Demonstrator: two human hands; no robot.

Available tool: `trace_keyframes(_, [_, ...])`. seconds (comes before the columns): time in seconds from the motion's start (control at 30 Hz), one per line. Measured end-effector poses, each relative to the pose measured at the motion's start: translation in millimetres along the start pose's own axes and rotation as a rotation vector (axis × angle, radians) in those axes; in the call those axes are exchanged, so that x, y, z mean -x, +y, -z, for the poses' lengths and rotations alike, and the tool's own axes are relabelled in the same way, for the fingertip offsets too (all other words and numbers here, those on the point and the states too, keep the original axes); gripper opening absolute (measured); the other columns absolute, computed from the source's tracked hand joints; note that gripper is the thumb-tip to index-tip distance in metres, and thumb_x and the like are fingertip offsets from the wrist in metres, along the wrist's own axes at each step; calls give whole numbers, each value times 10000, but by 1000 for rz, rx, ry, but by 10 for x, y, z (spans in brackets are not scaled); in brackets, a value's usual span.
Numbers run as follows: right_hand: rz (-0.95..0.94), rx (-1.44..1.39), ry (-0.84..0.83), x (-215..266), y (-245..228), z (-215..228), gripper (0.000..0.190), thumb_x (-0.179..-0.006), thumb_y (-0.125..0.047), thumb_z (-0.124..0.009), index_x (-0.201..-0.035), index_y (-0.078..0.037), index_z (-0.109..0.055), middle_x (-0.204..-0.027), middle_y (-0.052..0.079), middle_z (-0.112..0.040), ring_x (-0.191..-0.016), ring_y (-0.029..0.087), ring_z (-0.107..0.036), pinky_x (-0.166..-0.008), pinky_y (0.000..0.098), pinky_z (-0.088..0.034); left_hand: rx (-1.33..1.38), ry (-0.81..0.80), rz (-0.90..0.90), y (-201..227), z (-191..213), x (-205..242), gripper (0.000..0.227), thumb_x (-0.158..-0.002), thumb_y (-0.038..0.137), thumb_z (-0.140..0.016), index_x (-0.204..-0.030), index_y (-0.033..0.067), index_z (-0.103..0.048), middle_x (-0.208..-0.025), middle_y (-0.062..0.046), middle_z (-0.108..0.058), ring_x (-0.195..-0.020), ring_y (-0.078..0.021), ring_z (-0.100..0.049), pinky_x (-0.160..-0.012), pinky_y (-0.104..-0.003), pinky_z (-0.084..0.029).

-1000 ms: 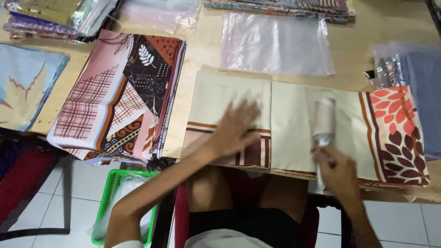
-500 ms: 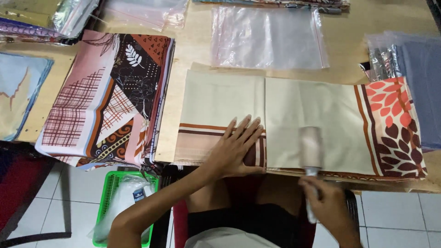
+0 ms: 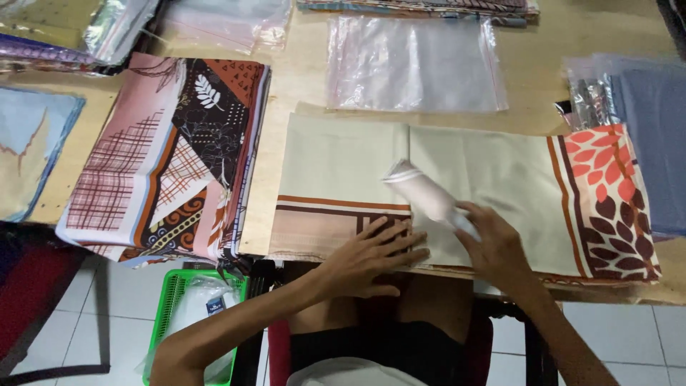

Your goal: The person uses a white cylindrical roller to smooth and roll a piece of patterned fabric on a wooden table. They repeatedly roll the fabric from one end to the other, adjusting its position with their hands to ensure it is tightly wound.

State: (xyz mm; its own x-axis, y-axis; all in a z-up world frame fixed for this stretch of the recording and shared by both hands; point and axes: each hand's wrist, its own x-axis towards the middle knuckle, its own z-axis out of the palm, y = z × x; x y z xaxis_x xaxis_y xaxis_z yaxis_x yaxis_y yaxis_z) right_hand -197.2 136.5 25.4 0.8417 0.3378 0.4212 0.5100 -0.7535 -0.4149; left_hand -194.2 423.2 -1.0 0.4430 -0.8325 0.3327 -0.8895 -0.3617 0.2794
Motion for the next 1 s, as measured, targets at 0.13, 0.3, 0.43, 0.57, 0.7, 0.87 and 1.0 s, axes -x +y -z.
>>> trace_keyframes(0.13, [208, -32, -91, -650, 6, -381, 364, -1061, -304, -474, -1315, -70, -589, -1006, 114, -689, -908, 353, -692, -835, 446, -541, 114, 17, -3, 55, 247, 19, 777, -925, 660, -497, -1559, 218, -416, -1615, -105, -448, -1474, -380, -441, -1257, -556, -244])
trace_keyframes(0.3, [493, 49, -223, -1378, -301, -667, 375, -1037, -218, -572, -1406, -153, -562, -855, 57, -637, -761, 287, -650, -678, 413, -535, 245, 103, 68, -123, 752, 243, 679, -992, 544, -547, -1574, 217, -423, -1561, -107, -511, -1417, -450, -481, -1153, -587, -405])
trace_keyframes(0.43, [552, 67, -296, -1693, -314, -1036, 340, -1046, -189, -547, -1381, -140, -587, -869, 96, -659, -790, 323, -662, -692, 436, -530, 94, 15, 206, -333, 742, 486, 674, -982, 522, -574, -1575, 238, -424, -1595, -72, -467, -1457, -423, -408, -1165, -611, -330])
trace_keyframes(0.57, [364, 135, -384, -1997, -182, -1291, 336, -1052, -271, -533, -1352, -157, -634, -924, 109, -709, -874, 321, -678, -774, 476, -525, -132, -198, 276, -312, 641, 545, 712, -988, 661, -367, -1566, 246, -395, -1673, -23, -327, -1567, -334, -188, -1248, -578, -106])
trace_keyframes(0.7, [209, 207, -294, -2274, 32, -1533, 345, -1061, -332, -517, -1372, -235, -633, -975, 60, -697, -916, 311, -656, -795, 480, -495, -108, -139, 282, -275, 643, 552, 705, -1002, 643, -347, -1575, 235, -381, -1691, -25, -291, -1565, -348, -195, -1240, -592, -105])
trace_keyframes(0.87, [109, 265, -234, -2394, 34, -1635, 362, -1114, -369, -400, -1408, -249, -574, -1026, 50, -669, -941, 276, -636, -792, 439, -472, -90, -121, 278, -285, 638, 561, 703, -1011, 643, -349, -1577, 226, -370, -1691, -36, -284, -1562, -357, -190, -1235, -602, -110])
trace_keyframes(1.0, [-81, -130, -177, -2197, -312, -1364, 387, -1122, -224, -385, -1500, -150, -414, -1290, 241, -629, -1141, 455, -617, -943, 590, -484, 249, -42, 374, -341, 766, 529, 616, -990, 495, -505, -1522, 191, -444, -1592, -125, -445, -1496, -381, -349, -1246, -563, -127])
